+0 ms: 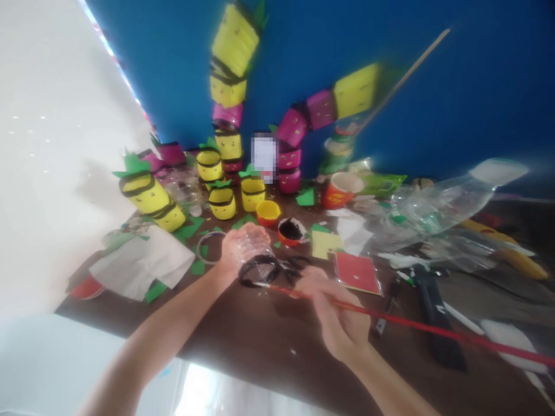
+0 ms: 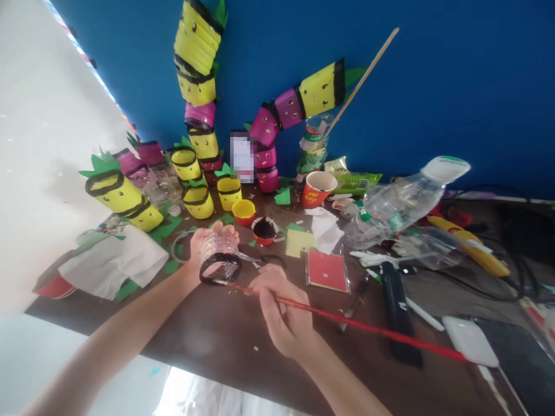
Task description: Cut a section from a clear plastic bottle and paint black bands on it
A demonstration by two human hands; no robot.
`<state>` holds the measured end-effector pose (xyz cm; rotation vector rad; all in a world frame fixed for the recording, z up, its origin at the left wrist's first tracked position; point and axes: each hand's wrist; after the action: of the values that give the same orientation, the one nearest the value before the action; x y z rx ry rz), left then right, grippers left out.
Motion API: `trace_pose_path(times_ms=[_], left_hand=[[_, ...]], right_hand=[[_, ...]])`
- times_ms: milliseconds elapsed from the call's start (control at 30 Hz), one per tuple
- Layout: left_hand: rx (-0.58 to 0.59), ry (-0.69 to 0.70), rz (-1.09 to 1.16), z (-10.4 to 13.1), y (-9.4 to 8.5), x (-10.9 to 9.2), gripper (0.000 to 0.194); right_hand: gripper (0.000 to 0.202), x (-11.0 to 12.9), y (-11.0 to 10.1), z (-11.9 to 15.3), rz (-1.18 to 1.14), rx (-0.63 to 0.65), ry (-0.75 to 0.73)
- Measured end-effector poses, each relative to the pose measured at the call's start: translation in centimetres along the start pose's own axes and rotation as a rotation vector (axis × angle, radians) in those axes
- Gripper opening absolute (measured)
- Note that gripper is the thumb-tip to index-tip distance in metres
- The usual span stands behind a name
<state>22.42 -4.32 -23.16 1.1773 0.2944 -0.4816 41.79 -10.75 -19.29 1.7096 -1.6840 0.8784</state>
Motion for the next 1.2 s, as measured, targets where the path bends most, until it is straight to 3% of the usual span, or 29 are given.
trace_pose_path(times_ms=[433,567,800,1000,1133,1200], left_hand=[[-0.009,0.0,-0.003,0.0,0.3,-0.1,0.006],[0.014,0.007,-0.018,0.1,0.3,-0.1,0.006],[-0.043,-0.016,0.012,-0.2,0.2,-0.2,0.011],[-0.199,-0.134,0.042,0.6,1.2,-0.8,0.025],[-0.22,-0.179,0.045,1.1,1.6,-0.7,0.04],[-0.212,-0.166,0.054,1.2,1.9,-0.5,0.046]], right_hand=[[0.02,-0.2,-0.2,0.1,0.008,-0.006,-0.043],[0.02,-0.2,-0.4,-0.2,0.041,0.048,-0.05],[0.022,-0.1,-0.8,-0.3,0.042,0.043,-0.039],[0.018,-0.8,-1.0,0.6,-0.194,-0.207,0.087],[0.017,-0.4,-0.9,-0.4,-0.332,-0.292,0.224],[0.015,-0.5,-0.9,-0.8,-0.333,-0.373,0.209]])
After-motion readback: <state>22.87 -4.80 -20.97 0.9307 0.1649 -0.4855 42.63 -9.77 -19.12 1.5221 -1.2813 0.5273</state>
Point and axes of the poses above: each hand's wrist, its own z-axis away from the middle knuckle, its own y-axis out of the palm, x = y × z, and after that the axes turned 13 degrees about -x, right-handed
